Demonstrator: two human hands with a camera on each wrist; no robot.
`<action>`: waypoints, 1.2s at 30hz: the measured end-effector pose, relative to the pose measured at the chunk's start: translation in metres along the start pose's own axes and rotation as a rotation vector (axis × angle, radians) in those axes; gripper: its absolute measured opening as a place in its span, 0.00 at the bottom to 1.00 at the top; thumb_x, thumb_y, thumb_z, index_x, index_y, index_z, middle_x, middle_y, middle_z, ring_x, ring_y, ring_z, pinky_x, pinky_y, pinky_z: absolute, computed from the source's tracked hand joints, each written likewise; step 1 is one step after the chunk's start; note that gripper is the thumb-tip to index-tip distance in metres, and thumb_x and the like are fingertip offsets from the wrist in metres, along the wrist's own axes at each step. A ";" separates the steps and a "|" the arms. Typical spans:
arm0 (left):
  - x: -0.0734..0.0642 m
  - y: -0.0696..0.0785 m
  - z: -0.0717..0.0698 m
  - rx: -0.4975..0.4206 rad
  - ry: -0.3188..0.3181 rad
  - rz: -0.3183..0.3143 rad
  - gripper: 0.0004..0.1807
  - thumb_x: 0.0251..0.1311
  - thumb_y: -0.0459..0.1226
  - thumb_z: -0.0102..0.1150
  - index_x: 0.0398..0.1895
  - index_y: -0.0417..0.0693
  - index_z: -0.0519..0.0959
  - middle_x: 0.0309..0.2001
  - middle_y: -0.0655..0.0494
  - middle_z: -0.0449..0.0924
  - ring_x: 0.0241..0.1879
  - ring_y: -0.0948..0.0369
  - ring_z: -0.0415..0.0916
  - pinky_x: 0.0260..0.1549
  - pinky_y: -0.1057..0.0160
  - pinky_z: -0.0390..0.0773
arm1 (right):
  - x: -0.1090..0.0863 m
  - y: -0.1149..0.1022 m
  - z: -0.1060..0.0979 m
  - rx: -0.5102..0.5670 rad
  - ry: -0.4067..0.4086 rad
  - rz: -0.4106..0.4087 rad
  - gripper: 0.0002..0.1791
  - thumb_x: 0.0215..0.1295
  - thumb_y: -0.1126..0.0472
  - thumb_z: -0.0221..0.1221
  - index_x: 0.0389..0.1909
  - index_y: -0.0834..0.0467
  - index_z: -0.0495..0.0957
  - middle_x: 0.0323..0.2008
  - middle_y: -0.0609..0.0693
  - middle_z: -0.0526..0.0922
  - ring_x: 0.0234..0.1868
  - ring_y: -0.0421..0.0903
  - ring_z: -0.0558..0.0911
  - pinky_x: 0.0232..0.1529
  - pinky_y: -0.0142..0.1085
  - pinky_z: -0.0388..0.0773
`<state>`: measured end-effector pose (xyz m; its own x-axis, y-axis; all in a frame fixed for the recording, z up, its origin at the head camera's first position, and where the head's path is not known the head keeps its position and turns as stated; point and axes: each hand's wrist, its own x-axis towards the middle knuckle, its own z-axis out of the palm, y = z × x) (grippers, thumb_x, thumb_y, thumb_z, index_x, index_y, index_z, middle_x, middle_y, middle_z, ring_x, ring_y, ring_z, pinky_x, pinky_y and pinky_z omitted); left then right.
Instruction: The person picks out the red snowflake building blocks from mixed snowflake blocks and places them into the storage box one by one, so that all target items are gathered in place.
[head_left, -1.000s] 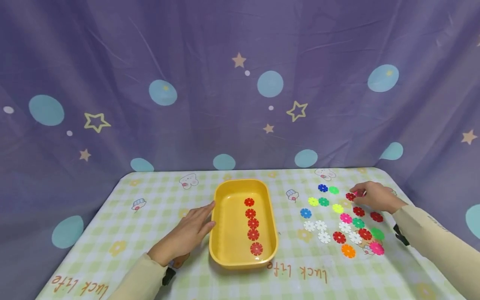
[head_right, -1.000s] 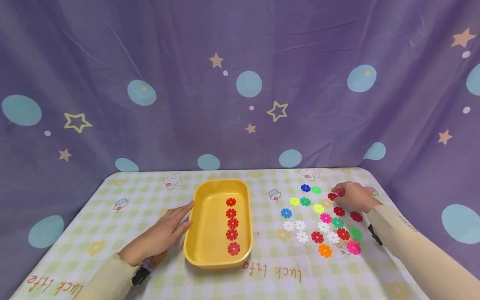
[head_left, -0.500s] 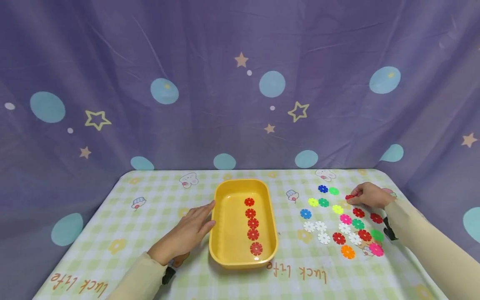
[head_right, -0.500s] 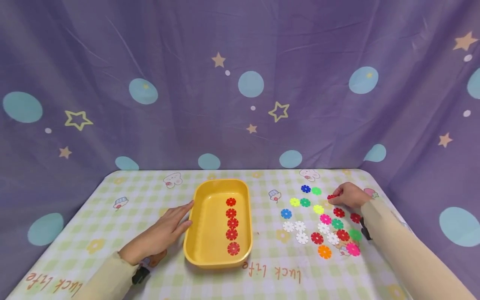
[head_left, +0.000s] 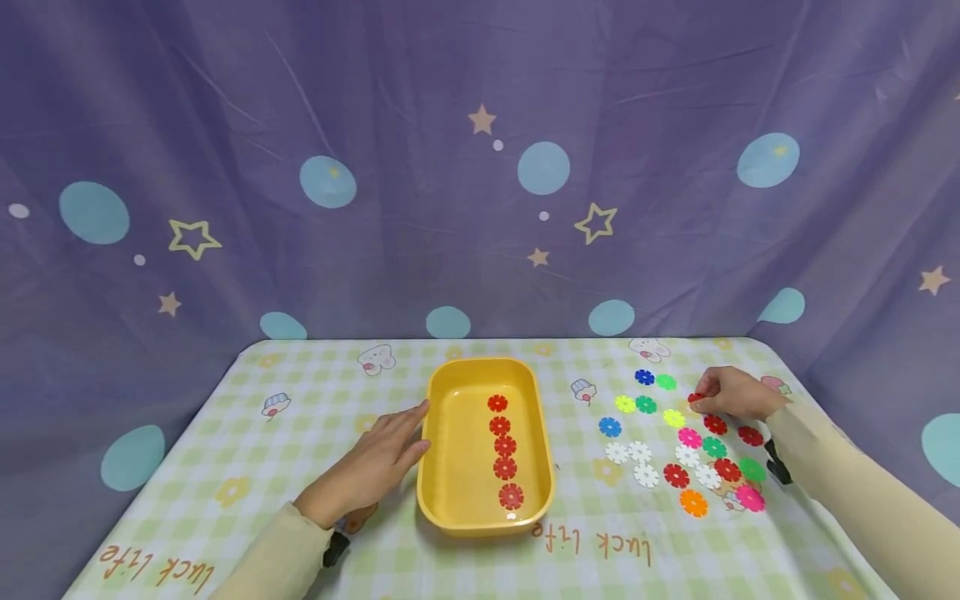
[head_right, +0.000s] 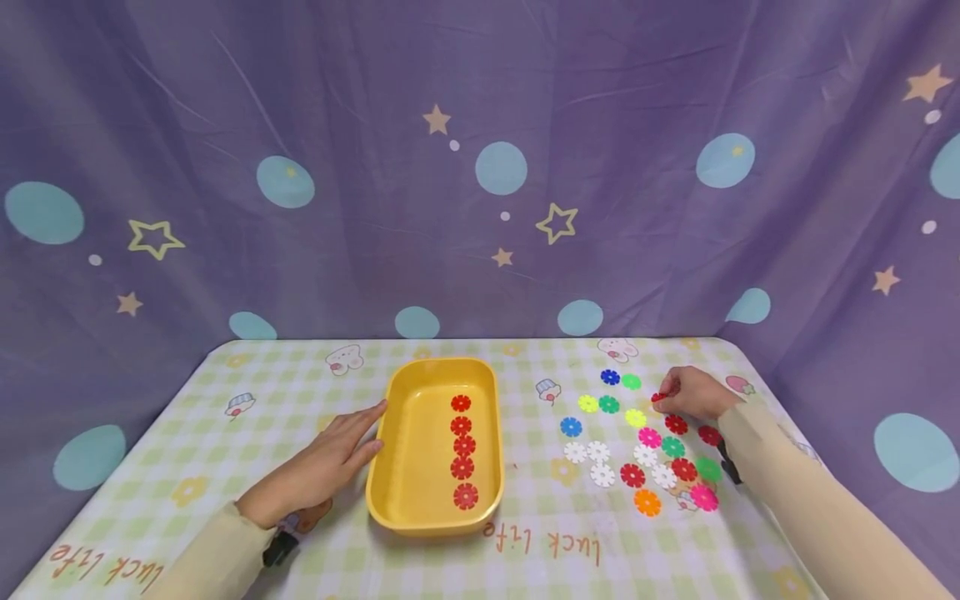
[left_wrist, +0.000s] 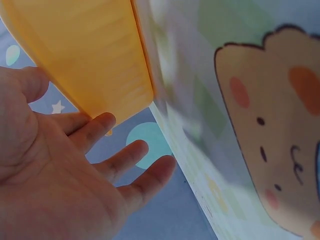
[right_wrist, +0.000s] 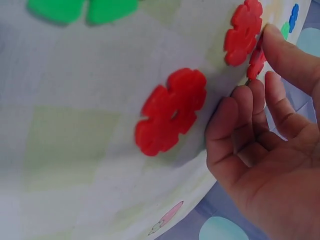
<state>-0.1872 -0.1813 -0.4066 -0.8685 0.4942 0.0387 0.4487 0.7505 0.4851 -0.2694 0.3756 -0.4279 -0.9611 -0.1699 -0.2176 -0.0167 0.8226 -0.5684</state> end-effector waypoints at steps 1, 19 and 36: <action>0.000 0.000 0.000 0.001 0.000 -0.001 0.33 0.73 0.49 0.41 0.75 0.49 0.49 0.72 0.53 0.52 0.68 0.52 0.52 0.61 0.39 0.53 | 0.000 0.000 0.001 -0.006 0.007 -0.006 0.16 0.55 0.59 0.68 0.34 0.65 0.74 0.27 0.51 0.74 0.28 0.47 0.70 0.30 0.37 0.72; -0.001 0.000 -0.002 0.001 -0.005 -0.016 0.33 0.73 0.49 0.41 0.75 0.49 0.49 0.72 0.52 0.52 0.68 0.52 0.51 0.61 0.39 0.52 | -0.002 -0.021 0.004 -0.124 0.028 -0.032 0.12 0.52 0.59 0.69 0.30 0.61 0.77 0.26 0.50 0.75 0.25 0.46 0.71 0.28 0.38 0.72; 0.001 -0.002 0.000 0.007 0.004 0.006 0.34 0.72 0.52 0.38 0.75 0.49 0.49 0.72 0.53 0.52 0.68 0.52 0.52 0.61 0.40 0.53 | -0.014 -0.096 0.030 -0.111 0.244 -0.447 0.10 0.52 0.58 0.71 0.36 0.51 0.84 0.34 0.40 0.81 0.36 0.44 0.79 0.40 0.42 0.77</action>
<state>-0.1891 -0.1823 -0.4078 -0.8668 0.4966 0.0453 0.4551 0.7507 0.4788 -0.2463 0.2831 -0.3941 -0.8894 -0.3973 0.2262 -0.4569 0.7535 -0.4728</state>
